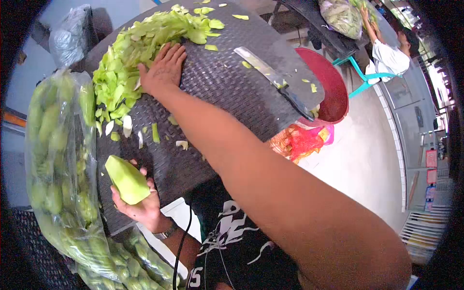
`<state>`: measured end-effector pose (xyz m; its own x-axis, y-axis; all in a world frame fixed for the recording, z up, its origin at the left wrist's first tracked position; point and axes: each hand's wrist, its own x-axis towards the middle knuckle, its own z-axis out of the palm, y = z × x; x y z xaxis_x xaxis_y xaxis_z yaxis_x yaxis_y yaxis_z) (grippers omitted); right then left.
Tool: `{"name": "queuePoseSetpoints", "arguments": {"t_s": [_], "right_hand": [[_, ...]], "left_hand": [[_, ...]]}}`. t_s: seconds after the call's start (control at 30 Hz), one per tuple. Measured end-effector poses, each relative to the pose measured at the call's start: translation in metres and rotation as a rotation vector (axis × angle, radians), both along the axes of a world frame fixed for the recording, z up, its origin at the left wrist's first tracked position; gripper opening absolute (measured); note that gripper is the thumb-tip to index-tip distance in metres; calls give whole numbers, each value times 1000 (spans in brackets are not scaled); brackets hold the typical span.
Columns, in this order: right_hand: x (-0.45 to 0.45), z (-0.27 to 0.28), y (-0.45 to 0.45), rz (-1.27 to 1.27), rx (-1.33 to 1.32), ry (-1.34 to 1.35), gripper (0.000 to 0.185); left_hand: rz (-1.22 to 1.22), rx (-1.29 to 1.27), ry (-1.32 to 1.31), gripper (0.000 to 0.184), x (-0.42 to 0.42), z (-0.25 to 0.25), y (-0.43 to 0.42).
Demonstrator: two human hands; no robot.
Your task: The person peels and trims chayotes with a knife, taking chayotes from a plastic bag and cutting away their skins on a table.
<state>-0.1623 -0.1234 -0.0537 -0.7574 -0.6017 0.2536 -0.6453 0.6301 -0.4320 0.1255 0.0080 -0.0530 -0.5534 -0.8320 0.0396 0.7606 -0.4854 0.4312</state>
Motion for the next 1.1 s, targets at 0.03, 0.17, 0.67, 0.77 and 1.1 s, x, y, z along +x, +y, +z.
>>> {"name": "queuePoseSetpoints", "arguments": {"t_s": [0.03,0.17,0.67,0.77,1.1], "right_hand": [[2,-3,0,0,-1,-2,98],[1,-18,-14,35,-92,17,100],[-18,-25,-21,49,-111,136,110],[-34,-18,-9,163,-189,39,106],[-120,5,107,424,-472,-527,83]], "left_hand": [[33,5,-29,68,1,3,0],[116,53,-108,66,-1,6,3],[18,-105,-476,48,-52,50,-50],[-99,-239,-463,44,-86,63,-54],[-385,-448,-369,32,-234,134,-3]]}}
